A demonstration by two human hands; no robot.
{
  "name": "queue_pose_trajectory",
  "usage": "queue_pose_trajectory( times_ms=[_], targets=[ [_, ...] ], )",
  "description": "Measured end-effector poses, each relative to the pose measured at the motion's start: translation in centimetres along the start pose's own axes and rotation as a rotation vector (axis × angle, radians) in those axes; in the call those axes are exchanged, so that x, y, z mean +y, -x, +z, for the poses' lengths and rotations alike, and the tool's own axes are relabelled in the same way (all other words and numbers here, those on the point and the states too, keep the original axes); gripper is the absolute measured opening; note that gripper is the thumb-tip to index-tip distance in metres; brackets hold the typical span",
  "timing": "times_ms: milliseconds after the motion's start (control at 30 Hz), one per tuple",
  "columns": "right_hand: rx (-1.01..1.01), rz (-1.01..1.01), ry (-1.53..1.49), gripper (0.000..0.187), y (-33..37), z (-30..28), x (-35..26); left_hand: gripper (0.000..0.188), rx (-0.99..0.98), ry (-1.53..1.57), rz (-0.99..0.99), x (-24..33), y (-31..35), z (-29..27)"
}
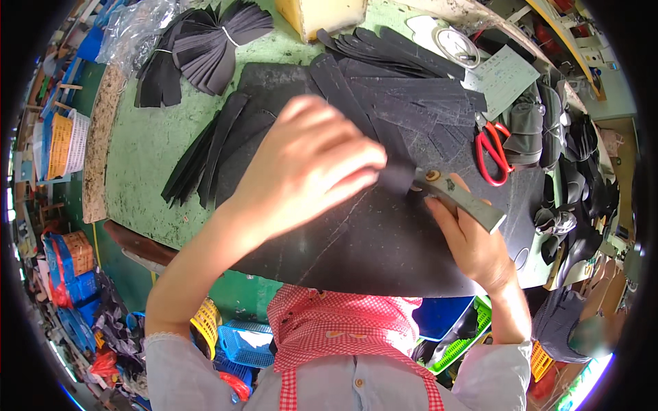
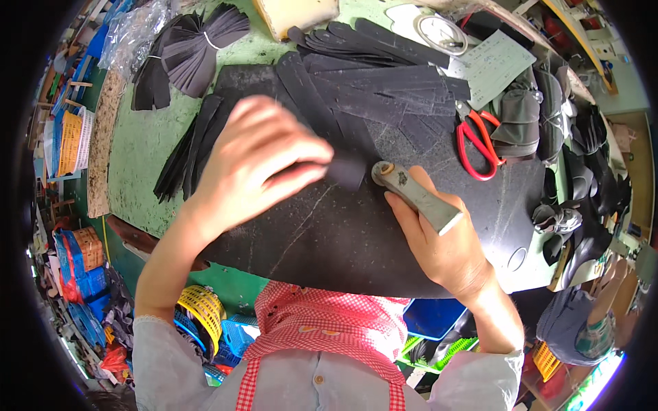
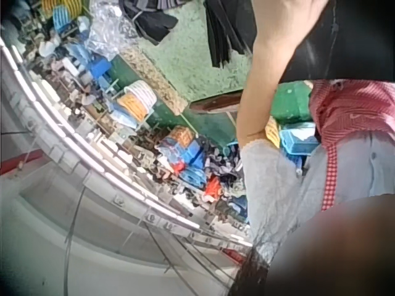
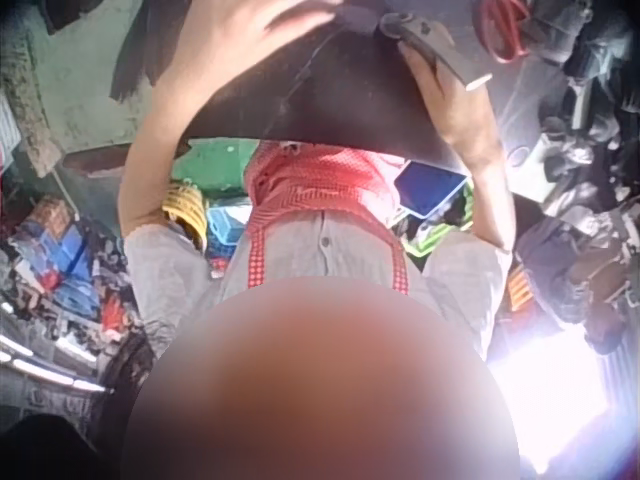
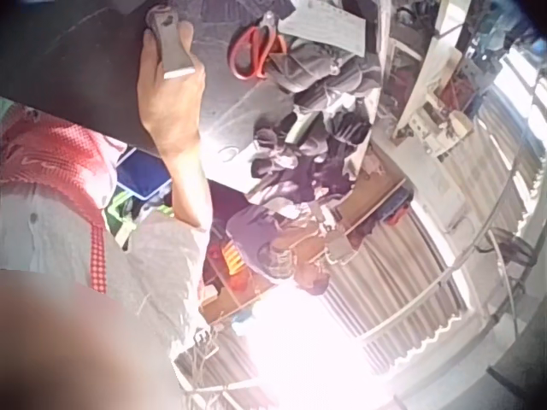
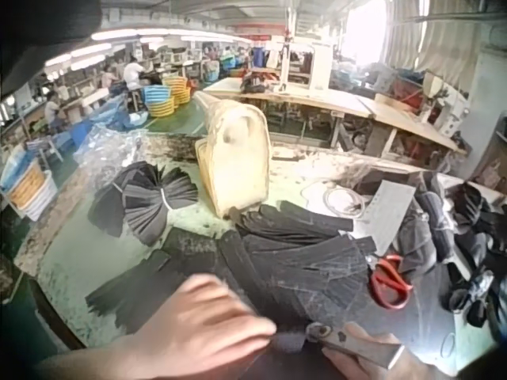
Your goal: Hammering and flattening black leather strips on a workbench as part of shoe component preparation.
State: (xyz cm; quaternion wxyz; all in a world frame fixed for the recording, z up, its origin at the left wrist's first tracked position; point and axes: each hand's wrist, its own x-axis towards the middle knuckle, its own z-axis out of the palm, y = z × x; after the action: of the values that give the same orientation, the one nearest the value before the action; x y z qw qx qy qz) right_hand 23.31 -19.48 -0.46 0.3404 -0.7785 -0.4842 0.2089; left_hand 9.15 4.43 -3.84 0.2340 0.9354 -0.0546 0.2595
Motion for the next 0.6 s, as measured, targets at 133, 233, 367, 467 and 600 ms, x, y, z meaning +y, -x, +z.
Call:
queue_pose_trajectory(
  times_ms=[133, 233, 367, 467, 600],
  targets=[
    [-0.172, 0.030, 0.024, 0.016, 0.3, -1.1, -0.4, 0.032, -0.359, 0.094, -0.249, 5.0, 5.6, -2.0],
    [-0.393, -0.029, -0.062, 0.027, 2.1, -0.4, -2.7, 0.038, -0.246, 0.092, -0.261, 5.5, 8.1, -0.6],
    [-0.462, -0.083, 0.072, 0.016, 3.3, 1.9, -4.2, 0.047, -0.247, 0.110, -0.277, 5.8, 7.2, -0.8],
    [-0.481, -0.031, 0.040, 0.015, 3.4, 1.9, -4.0, 0.033, -0.145, 0.147, -0.265, 4.5, 7.4, 0.7],
    [-0.504, -0.040, -0.001, 0.015, 3.3, 1.6, -3.1, 0.028, -0.095, 0.128, -0.162, 3.8, 7.8, 1.0]
  ],
)
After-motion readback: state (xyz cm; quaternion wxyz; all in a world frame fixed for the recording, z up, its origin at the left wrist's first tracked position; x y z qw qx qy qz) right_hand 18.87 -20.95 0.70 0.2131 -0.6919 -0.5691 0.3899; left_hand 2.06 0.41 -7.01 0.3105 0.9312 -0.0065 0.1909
